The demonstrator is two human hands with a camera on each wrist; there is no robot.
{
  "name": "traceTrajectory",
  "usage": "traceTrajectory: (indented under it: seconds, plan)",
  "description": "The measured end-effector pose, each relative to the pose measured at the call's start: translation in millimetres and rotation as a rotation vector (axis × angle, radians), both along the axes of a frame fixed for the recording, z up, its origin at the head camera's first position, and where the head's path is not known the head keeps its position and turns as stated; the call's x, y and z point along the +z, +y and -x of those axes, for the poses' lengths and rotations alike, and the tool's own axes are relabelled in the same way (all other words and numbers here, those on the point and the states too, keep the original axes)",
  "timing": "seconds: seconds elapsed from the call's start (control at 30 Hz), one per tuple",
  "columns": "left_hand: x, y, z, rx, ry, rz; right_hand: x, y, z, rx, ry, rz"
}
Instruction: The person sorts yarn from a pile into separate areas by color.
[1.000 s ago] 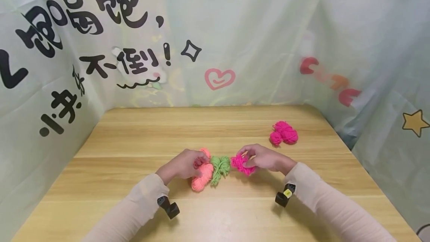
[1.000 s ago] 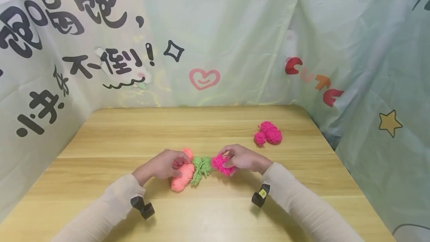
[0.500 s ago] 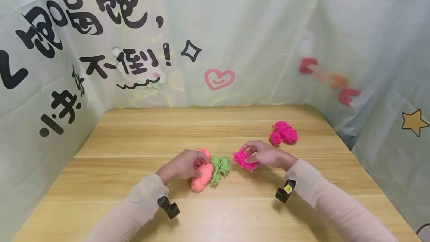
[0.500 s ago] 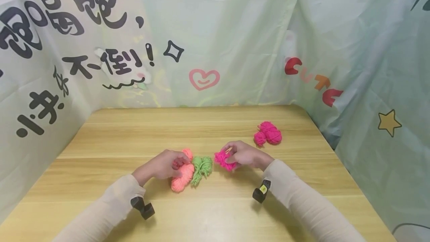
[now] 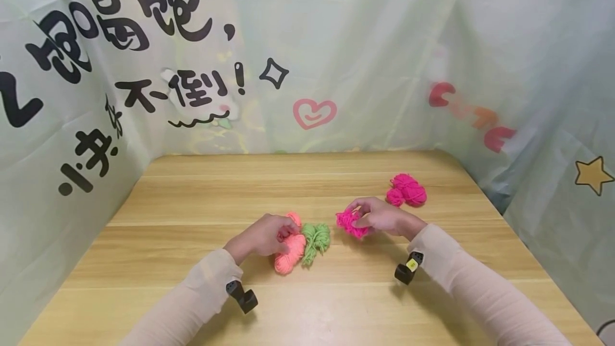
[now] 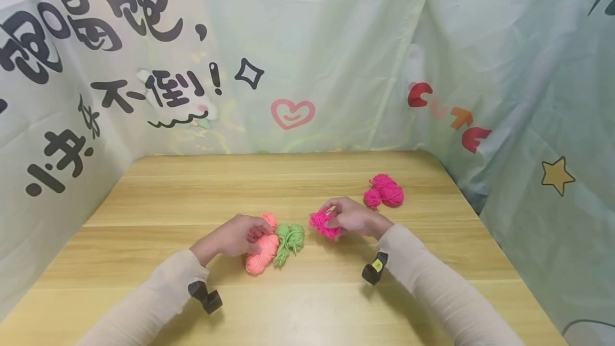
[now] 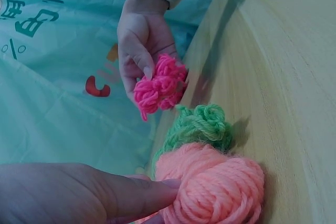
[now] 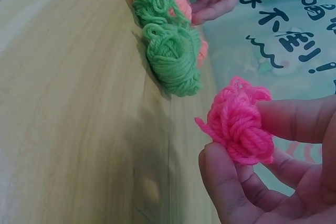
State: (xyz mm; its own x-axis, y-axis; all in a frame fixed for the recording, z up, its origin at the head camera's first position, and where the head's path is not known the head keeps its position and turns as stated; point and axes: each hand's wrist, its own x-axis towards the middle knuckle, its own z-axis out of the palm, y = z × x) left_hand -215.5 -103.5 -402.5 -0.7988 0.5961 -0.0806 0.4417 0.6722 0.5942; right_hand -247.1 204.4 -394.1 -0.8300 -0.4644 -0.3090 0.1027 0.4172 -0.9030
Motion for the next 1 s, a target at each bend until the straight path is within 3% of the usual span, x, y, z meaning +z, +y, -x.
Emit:
traceTrajectory:
  seconds: [0.2,1.0]
  plan:
    - [-1.5,-0.8,1.3,-0.011,0.008,-0.012,1.8,2.3,2.3,-0.016,-0.032,0.038]
    - [-3.9,-2.1,-0.3,0.003,0.01,-0.012,-2.7,12.2,14.2,-0.075,-0.043,0.022]
